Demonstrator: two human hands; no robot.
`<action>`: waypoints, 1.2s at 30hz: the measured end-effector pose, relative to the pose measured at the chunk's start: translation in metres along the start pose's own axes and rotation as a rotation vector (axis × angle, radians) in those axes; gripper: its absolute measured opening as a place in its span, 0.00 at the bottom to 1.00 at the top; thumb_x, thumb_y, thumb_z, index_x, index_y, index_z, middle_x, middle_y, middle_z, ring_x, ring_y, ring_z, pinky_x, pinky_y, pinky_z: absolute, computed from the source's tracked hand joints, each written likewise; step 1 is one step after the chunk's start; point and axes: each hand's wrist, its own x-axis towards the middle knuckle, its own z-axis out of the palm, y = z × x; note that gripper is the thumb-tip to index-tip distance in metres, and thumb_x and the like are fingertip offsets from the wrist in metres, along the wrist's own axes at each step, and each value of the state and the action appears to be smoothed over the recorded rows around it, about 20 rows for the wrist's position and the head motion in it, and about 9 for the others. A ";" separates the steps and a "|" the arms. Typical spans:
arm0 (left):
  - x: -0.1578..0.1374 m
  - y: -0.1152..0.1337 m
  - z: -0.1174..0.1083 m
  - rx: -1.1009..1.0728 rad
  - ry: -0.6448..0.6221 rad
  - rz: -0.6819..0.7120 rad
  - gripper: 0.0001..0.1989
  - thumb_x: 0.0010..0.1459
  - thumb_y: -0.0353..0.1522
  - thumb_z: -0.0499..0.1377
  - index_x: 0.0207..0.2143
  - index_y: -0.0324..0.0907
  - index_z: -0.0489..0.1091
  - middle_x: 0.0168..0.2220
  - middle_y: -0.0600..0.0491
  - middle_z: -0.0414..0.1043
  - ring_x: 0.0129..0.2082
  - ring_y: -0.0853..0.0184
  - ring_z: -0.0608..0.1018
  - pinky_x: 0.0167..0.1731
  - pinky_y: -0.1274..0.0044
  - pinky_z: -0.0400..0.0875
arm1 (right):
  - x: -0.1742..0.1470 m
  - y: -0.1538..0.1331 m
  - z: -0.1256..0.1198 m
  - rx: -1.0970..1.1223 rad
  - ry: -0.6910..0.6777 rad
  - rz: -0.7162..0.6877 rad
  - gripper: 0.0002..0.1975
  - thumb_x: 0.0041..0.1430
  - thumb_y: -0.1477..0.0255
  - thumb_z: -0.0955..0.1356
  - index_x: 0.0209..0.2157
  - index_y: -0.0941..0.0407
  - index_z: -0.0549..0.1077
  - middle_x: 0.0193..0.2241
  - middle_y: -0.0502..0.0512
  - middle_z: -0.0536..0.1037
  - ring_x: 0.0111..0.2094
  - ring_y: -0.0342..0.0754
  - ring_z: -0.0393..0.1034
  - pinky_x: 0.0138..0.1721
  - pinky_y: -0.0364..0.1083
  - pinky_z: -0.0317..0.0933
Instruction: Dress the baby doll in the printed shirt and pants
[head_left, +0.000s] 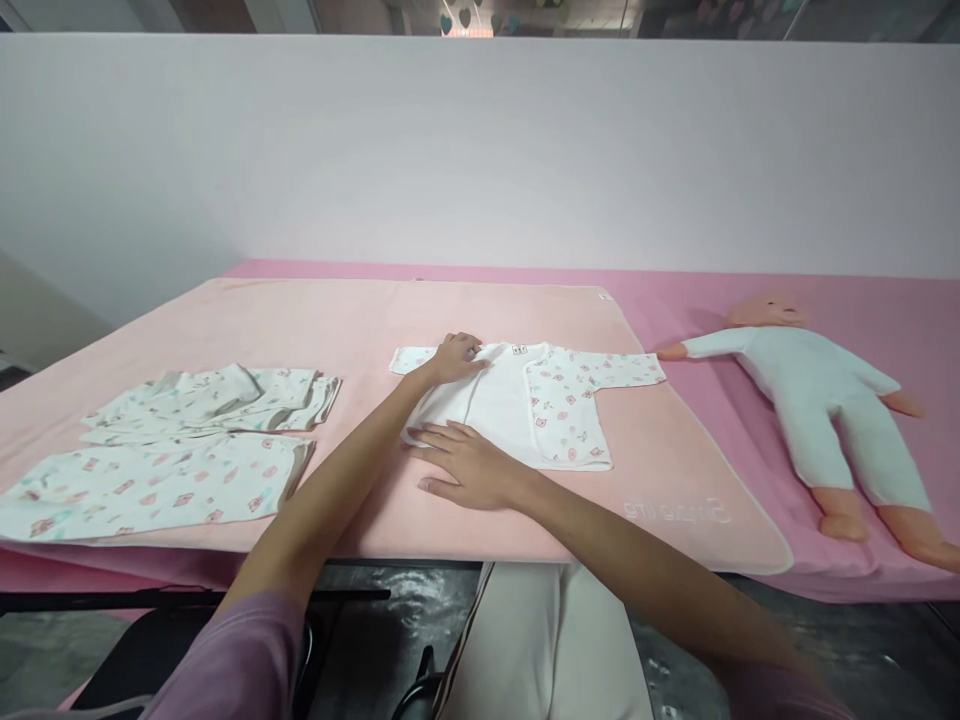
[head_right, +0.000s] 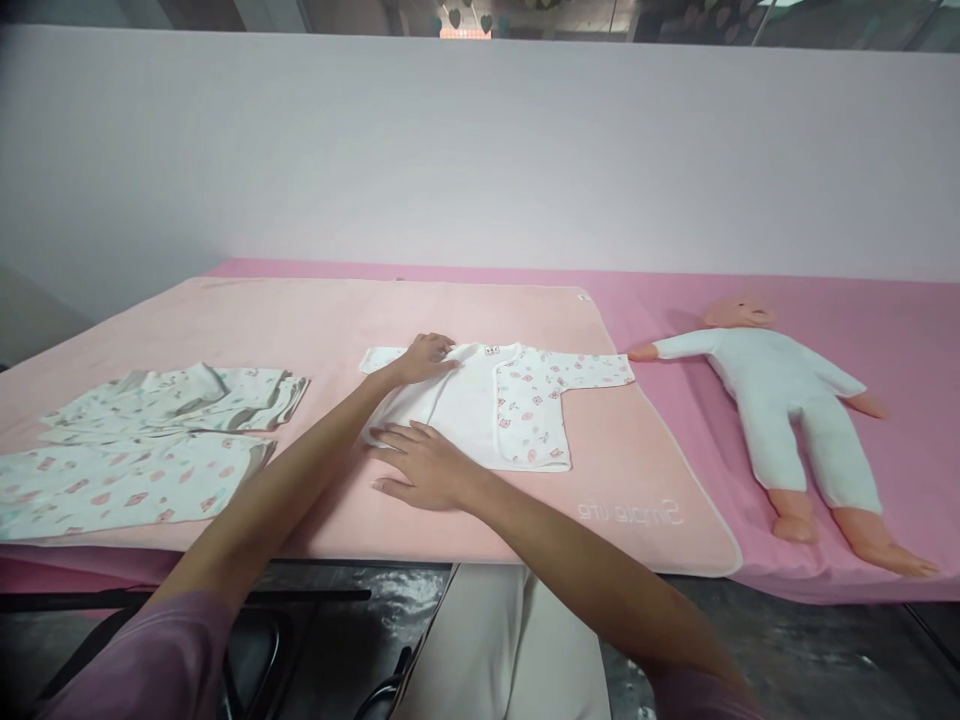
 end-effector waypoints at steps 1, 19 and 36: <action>0.008 0.002 -0.002 -0.007 -0.043 0.000 0.27 0.59 0.55 0.63 0.48 0.45 0.79 0.67 0.45 0.74 0.71 0.46 0.67 0.69 0.59 0.67 | 0.000 0.000 -0.001 -0.002 0.005 0.001 0.30 0.82 0.55 0.62 0.76 0.52 0.65 0.79 0.57 0.60 0.82 0.54 0.48 0.82 0.61 0.40; 0.028 0.002 -0.020 -0.085 -0.152 -0.027 0.27 0.64 0.59 0.58 0.39 0.46 0.80 0.72 0.48 0.70 0.75 0.47 0.62 0.75 0.59 0.60 | 0.001 0.002 -0.002 -0.040 0.067 -0.038 0.26 0.82 0.59 0.62 0.73 0.54 0.66 0.76 0.58 0.66 0.77 0.54 0.57 0.79 0.59 0.47; 0.015 -0.018 -0.051 -0.070 -0.248 -0.107 0.44 0.58 0.60 0.64 0.71 0.50 0.68 0.64 0.44 0.76 0.75 0.49 0.65 0.53 0.68 0.82 | 0.013 0.017 -0.018 0.014 0.280 0.630 0.19 0.75 0.62 0.70 0.28 0.53 0.70 0.30 0.49 0.82 0.35 0.51 0.78 0.52 0.53 0.60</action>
